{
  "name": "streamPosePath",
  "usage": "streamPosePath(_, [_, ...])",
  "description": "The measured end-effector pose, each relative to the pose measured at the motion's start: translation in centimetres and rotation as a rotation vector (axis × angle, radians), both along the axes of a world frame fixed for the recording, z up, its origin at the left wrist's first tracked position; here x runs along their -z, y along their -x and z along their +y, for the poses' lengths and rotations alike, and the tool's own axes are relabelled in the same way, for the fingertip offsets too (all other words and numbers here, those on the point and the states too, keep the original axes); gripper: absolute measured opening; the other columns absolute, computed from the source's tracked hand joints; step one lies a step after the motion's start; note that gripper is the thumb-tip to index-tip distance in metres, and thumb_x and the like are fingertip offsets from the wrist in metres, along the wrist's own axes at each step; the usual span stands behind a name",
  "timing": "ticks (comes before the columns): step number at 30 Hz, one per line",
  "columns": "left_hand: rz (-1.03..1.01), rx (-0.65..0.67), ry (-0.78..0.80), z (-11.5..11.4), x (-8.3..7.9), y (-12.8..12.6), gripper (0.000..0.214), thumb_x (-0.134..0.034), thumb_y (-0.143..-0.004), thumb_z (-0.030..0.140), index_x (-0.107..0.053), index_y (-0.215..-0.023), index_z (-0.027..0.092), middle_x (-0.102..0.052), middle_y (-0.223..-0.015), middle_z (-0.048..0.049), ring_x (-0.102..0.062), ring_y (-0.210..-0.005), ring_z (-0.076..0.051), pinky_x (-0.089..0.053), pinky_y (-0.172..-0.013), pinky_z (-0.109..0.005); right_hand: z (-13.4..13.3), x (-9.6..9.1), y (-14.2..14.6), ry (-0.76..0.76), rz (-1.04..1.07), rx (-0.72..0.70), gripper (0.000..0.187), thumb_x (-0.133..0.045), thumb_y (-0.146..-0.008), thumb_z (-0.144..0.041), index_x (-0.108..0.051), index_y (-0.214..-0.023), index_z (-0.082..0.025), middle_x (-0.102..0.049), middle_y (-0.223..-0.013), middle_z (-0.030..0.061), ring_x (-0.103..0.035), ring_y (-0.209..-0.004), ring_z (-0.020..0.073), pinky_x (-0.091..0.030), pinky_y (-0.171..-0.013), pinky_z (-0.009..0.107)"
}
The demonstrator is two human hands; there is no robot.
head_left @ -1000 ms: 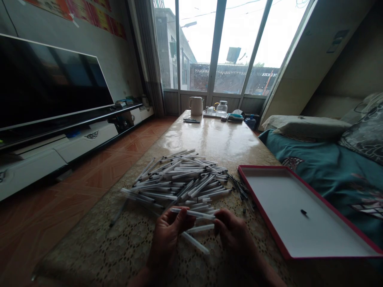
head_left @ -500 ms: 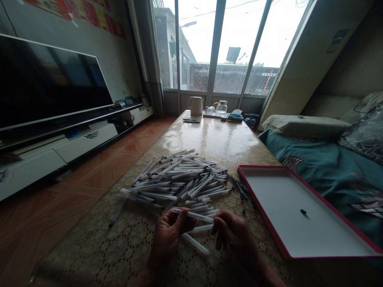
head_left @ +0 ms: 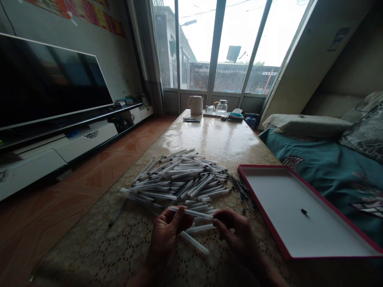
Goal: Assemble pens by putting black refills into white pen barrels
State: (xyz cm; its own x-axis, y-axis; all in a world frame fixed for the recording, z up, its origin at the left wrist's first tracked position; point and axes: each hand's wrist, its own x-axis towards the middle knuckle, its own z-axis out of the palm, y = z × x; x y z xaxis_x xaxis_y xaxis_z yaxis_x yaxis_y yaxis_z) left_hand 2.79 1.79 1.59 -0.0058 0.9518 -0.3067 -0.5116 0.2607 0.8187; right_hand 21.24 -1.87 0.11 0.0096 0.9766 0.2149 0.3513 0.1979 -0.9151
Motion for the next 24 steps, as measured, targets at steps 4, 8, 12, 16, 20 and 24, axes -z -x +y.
streamPosePath(4, [-0.033,-0.091,-0.005,0.5,0.5,0.5,0.034,-0.086,-0.052,0.033,-0.069,-0.074,0.012,-0.072,-0.062,-0.0016,-0.068,-0.056,-0.014,-0.056,-0.057,-0.021,0.3,-0.6,-0.9,-0.047,-0.166,0.051,0.020,-0.051,-0.088,-0.033,-0.058,-0.078,-0.017,-0.054,-0.066,-0.0010,-0.049,-0.058,0.0123,-0.040,-0.055,0.022])
streamPosePath(8, [-0.102,-0.279,-0.022,0.9,0.7,1.2,0.036,-0.087,-0.048,0.031,-0.068,-0.074,0.015,-0.072,-0.062,0.0002,-0.068,-0.058,-0.013,-0.056,-0.059,-0.020,0.4,-1.9,-3.2,-0.019,-0.245,0.027,0.021,-0.047,-0.089,-0.034,-0.056,-0.078,-0.017,-0.054,-0.067,-0.0011,-0.050,-0.061,0.0128,-0.040,-0.057,0.022])
streamPosePath(12, [-0.087,-0.266,-0.094,0.6,0.3,1.3,0.033,-0.085,-0.053,0.030,-0.069,-0.078,0.016,-0.071,-0.067,0.0021,-0.066,-0.058,-0.010,-0.055,-0.058,-0.018,0.1,-3.6,-6.0,0.093,-0.289,0.065,0.025,-0.046,-0.088,-0.039,-0.056,-0.077,-0.018,-0.050,-0.059,-0.0040,-0.049,-0.052,0.0120,-0.039,-0.051,0.021])
streamPosePath(16, [0.093,-0.012,-0.203,-0.3,0.2,0.4,0.023,-0.078,-0.065,0.030,-0.069,-0.081,0.015,-0.064,-0.054,0.0034,-0.061,-0.048,-0.010,-0.051,-0.050,-0.018,0.2,-4.6,-8.0,0.121,-0.405,0.402,0.025,-0.046,-0.085,-0.042,-0.056,-0.078,-0.020,-0.060,-0.060,-0.0006,-0.059,-0.056,0.0160,-0.041,-0.054,0.024])
streamPosePath(20, [0.468,0.203,-0.509,-1.1,0.7,-0.4,0.012,-0.070,-0.072,0.025,-0.070,-0.082,0.018,-0.070,-0.065,-0.0018,-0.065,-0.056,-0.015,-0.051,-0.053,-0.023,1.7,-4.3,-8.6,0.190,-0.674,0.643,0.018,-0.048,-0.083,-0.037,-0.056,-0.081,-0.020,-0.066,-0.064,0.0051,-0.065,-0.063,0.0215,-0.042,-0.056,0.026])
streamPosePath(24, [0.927,0.306,-0.887,-1.3,1.3,-0.5,0.015,-0.063,-0.075,0.014,-0.069,-0.086,0.022,-0.072,-0.080,-0.0030,-0.066,-0.074,-0.020,-0.050,-0.067,-0.031,3.7,-4.1,-8.5,0.202,-0.834,0.682,0.023,-0.045,-0.086,-0.036,-0.056,-0.094,-0.017,-0.068,-0.068,0.0106,-0.067,-0.067,0.0249,-0.041,-0.055,0.027])
